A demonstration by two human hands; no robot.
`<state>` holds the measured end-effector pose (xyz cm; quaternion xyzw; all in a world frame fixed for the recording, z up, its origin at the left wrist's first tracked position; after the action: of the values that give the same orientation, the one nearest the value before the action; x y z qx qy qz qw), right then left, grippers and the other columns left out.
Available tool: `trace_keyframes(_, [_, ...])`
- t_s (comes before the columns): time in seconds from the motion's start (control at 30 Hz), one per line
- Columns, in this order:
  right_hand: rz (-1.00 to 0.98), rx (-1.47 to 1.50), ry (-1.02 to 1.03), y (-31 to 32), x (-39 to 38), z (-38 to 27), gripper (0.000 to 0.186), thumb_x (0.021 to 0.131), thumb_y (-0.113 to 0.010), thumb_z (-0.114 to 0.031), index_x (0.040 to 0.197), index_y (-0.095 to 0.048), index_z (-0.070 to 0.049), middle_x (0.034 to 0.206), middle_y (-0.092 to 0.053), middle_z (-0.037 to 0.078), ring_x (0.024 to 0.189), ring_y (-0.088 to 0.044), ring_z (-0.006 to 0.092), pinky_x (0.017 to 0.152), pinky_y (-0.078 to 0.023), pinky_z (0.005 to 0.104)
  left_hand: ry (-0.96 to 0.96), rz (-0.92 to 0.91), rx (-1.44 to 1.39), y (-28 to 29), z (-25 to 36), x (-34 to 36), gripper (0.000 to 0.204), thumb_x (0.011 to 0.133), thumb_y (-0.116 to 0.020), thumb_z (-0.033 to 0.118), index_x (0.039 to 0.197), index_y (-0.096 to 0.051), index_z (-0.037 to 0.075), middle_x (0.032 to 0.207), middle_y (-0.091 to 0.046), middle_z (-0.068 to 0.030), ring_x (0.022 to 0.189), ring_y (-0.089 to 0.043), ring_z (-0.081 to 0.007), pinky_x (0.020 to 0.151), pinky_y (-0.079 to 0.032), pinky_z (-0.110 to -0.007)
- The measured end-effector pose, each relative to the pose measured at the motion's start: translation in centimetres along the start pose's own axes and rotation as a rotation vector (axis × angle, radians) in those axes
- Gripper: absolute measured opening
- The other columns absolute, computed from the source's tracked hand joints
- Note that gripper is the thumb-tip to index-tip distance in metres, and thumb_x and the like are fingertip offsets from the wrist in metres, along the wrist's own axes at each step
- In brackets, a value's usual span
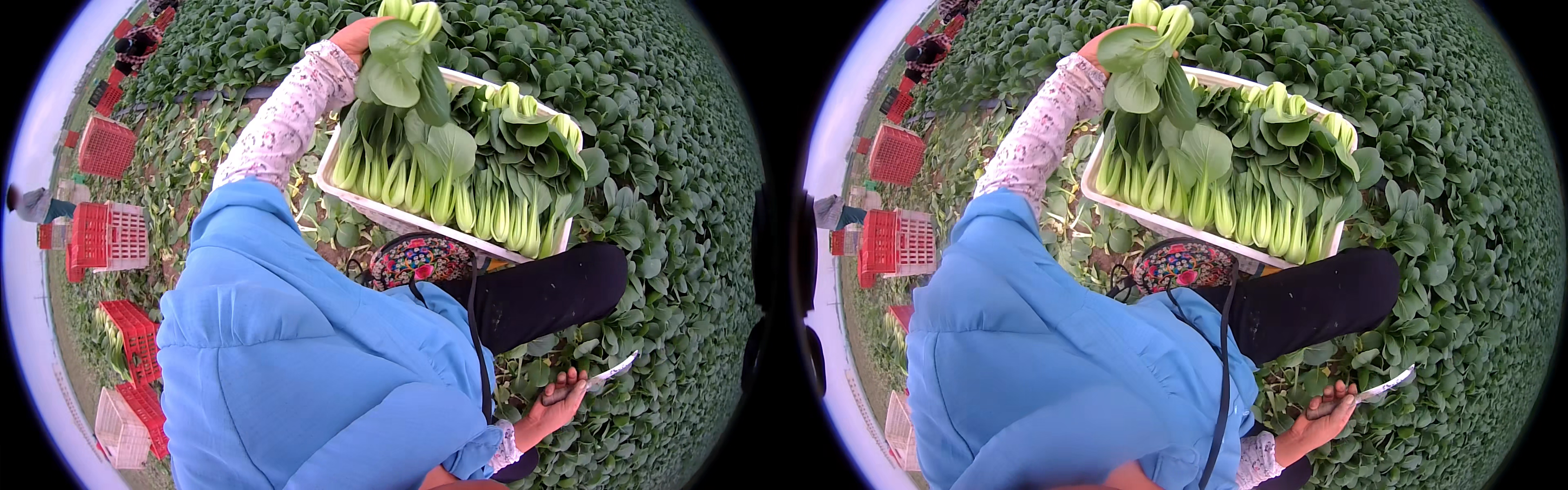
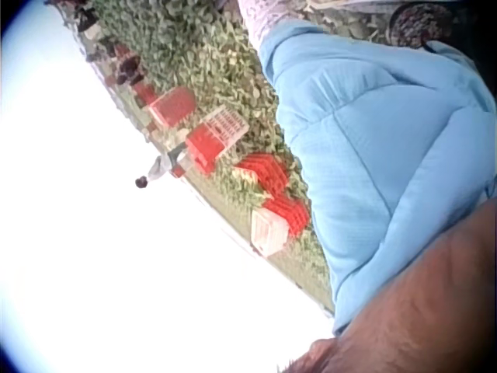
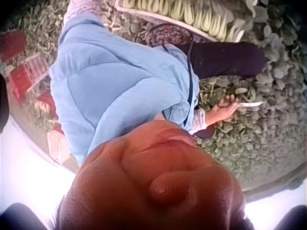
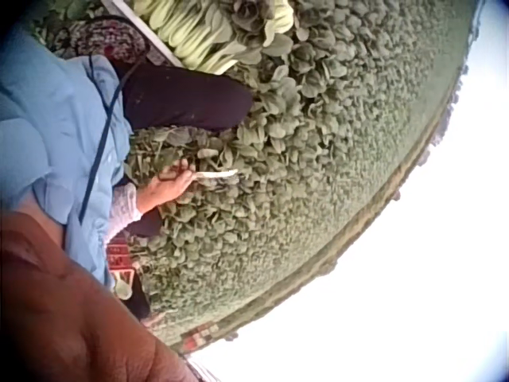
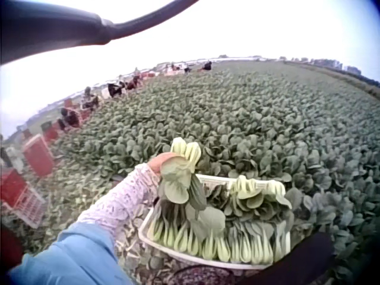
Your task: The person harvests leafy green vegetables in a field using a curved knife. They cut the stems, gather the vegetables, and place them into a white crate. The person repeats this process, filling the crate with harvested greens.
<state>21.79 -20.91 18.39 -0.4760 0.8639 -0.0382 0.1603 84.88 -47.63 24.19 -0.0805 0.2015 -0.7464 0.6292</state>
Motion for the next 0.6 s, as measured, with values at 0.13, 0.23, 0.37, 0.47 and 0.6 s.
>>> trace_keyframes(0.13, [-0.097, 0.165, -0.213, -3.3, 0.0, 4.9, 0.03, 0.097, -0.051, -0.024, 0.118, -0.052, -0.002, 0.095, -0.062, 0.006, 0.075, -0.055, 0.0111, 0.044, -0.042, 0.0188, 0.121, 0.473, 0.631, 26.3, -3.6, -1.0, 0.033, 0.088, -0.062, 0.025, 0.113, -0.063, 0.005, 0.105, -0.067, -0.0068, 0.093, -0.064, -0.0169, 0.081, -0.051, -0.029])
trace_keyframes(0.23, [0.012, 0.053, -0.106, -1.4, -0.2, 2.2, 0.029, 0.097, -0.051, -0.023, 0.116, -0.053, -0.003, 0.092, -0.061, 0.006, 0.072, -0.055, 0.0106, 0.043, -0.042, 0.0181, -0.08, 0.2, 1.109, 16.4, -12.9, 3.6, 0.034, 0.089, -0.06, 0.026, 0.116, -0.063, 0.006, 0.11, -0.066, -0.0097, 0.1, -0.061, -0.0185, 0.089, -0.047, -0.031])
trace_keyframes(0.37, [0.017, 0.102, -0.186, -1.5, 0.1, 4.4, 0.03, 0.097, -0.05, -0.022, 0.119, -0.051, -0.002, 0.093, -0.06, 0.006, 0.072, -0.054, 0.0107, 0.043, -0.042, 0.0185, 0.174, 0.304, 0.387, 22.2, -11.3, 2.5, 0.033, 0.084, -0.068, 0.028, 0.107, -0.066, 0.004, 0.108, -0.066, -0.0083, 0.095, -0.062, -0.0159, 0.084, -0.048, -0.03])
trace_keyframes(0.47, [-0.027, 0.079, -0.175, -1.0, 0.3, 4.3, 0.03, 0.096, -0.053, -0.024, 0.117, -0.052, -0.002, 0.093, -0.061, 0.005, 0.073, -0.055, 0.011, 0.046, -0.042, 0.0198, 0.244, 0.671, 0.925, 20.4, -11.0, 4.7, 0.062, 0.07, -0.081, 0.035, 0.115, -0.059, 0.0, 0.106, -0.066, -0.0132, 0.095, -0.063, -0.0209, 0.083, -0.05, -0.032])
trace_keyframes(0.6, [0.039, 0.061, -0.16, -0.2, -0.2, 3.8, 0.03, 0.096, -0.053, -0.024, 0.117, -0.053, -0.002, 0.093, -0.061, 0.005, 0.072, -0.054, 0.0107, 0.046, -0.042, 0.0197, -0.11, 0.77, 1.612, 12.5, -4.1, 3.5, 0.085, 0.072, -0.075, 0.048, 0.136, -0.04, 0.004, 0.121, -0.056, -0.0234, 0.11, -0.056, -0.0357, 0.097, -0.044, -0.039])
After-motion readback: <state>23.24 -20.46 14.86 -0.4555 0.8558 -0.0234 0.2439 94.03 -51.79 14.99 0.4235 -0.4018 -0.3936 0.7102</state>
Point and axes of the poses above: each hand's wrist, its own x-axis towards the middle knuckle, its own y-axis out of the back of the hand, z = x × y, the point moved 6 cm from there along x, towards the middle knuckle
